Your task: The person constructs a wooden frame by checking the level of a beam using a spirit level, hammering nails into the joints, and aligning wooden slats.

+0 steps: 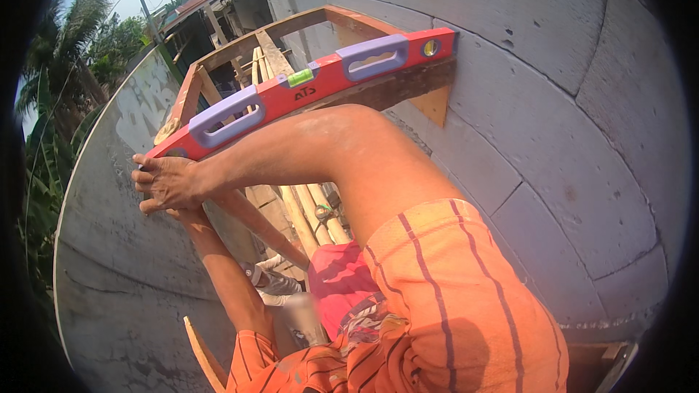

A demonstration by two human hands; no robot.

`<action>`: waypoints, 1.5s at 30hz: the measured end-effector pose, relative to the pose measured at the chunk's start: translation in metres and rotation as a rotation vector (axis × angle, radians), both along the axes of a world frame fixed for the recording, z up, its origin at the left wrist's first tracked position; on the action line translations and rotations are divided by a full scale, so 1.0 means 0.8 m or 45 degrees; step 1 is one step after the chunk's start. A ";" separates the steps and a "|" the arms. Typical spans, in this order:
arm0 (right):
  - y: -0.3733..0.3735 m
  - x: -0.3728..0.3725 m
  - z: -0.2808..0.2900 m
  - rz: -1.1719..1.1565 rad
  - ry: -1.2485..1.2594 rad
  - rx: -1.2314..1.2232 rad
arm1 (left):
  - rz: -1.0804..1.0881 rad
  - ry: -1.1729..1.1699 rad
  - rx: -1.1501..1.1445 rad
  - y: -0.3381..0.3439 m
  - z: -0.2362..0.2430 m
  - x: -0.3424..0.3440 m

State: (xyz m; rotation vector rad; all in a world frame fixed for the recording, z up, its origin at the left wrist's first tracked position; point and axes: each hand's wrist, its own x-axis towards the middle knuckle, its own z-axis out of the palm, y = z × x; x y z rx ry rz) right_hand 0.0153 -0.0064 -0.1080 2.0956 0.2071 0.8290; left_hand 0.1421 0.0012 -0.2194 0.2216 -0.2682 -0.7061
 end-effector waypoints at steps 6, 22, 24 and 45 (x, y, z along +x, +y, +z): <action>0.017 0.032 0.005 0.006 0.110 -0.018 | 0.047 -0.383 0.097 0.045 -0.034 0.034; 0.043 0.019 0.028 0.060 0.395 0.139 | 0.595 -1.068 0.844 0.100 -0.019 -0.010; 0.041 0.020 0.032 -0.013 0.429 0.094 | 0.570 -1.048 0.785 0.100 -0.015 -0.010; 0.043 0.024 0.034 -0.046 0.476 0.028 | 0.579 -0.731 0.403 0.070 -0.030 -0.047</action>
